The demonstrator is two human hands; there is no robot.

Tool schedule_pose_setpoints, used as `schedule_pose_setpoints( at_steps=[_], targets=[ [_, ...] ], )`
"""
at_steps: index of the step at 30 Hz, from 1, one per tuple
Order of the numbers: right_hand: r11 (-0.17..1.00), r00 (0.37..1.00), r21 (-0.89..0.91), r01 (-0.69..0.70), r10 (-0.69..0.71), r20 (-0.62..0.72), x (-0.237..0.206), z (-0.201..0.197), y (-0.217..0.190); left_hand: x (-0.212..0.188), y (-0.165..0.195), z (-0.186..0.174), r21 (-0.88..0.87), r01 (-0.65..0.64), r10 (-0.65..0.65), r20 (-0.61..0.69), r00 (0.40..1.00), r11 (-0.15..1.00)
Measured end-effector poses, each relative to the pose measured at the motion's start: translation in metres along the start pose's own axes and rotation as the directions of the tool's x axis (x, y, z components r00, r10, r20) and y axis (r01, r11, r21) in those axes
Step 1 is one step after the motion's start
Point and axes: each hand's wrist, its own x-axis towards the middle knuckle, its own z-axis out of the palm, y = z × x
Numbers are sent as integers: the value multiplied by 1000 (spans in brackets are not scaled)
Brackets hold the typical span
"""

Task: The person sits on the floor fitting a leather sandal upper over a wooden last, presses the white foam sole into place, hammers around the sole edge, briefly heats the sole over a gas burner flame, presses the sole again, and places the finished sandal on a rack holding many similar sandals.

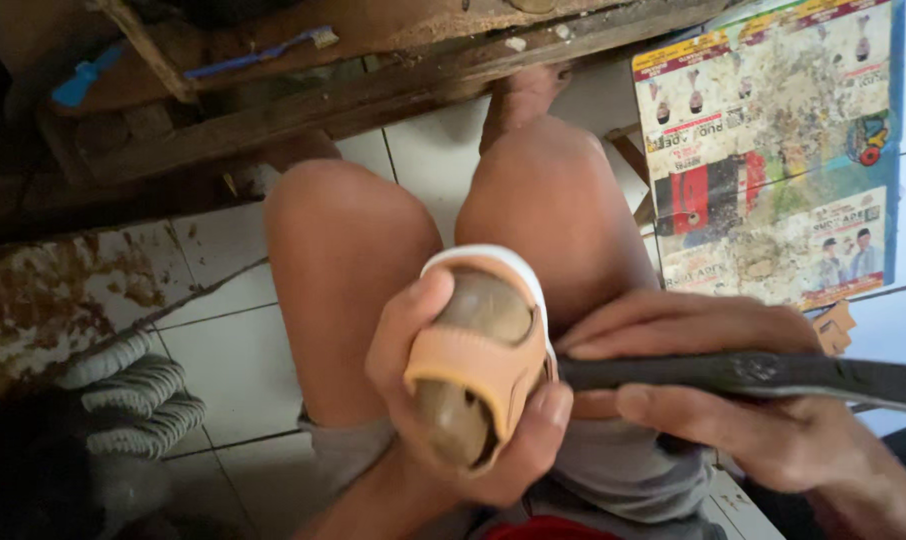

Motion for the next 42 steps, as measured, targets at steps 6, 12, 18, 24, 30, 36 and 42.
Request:
schedule_pose_setpoints(
  at_steps=[6, 12, 18, 24, 30, 36, 42],
  targets=[
    [1000, 997, -9, 24, -24, 73, -10, -13, -8, 3, 24, -20, -445, 348, -339, 103, 935, 825],
    [994, 999, 104, -43, 41, 27, -33, -10, 7, 7, 40, -29, -580, 467, -504, 111, 857, 667],
    [995, 993, 4, -101, 101, -58, -32, 13, 13, 5, 22, -26, -466, 423, -437, 85, 896, 777],
    [1000, 998, -18, -18, 17, -67, -11, 22, 3, 8, 17, -40, -418, 460, -418, 193, 888, 783],
    [993, 989, -65, -101, 107, 106, 12, 7, -16, 20, 24, -43, -408, 590, -528, 264, 807, 697],
    [971, 962, -228, -73, 129, 242, 32, -3, -34, 40, 41, -34, -414, 659, -592, 295, 750, 628],
    [979, 998, -201, -41, 30, -58, 25, 28, -43, 38, 36, -35, -286, 585, -534, 240, 811, 759]
  ],
)
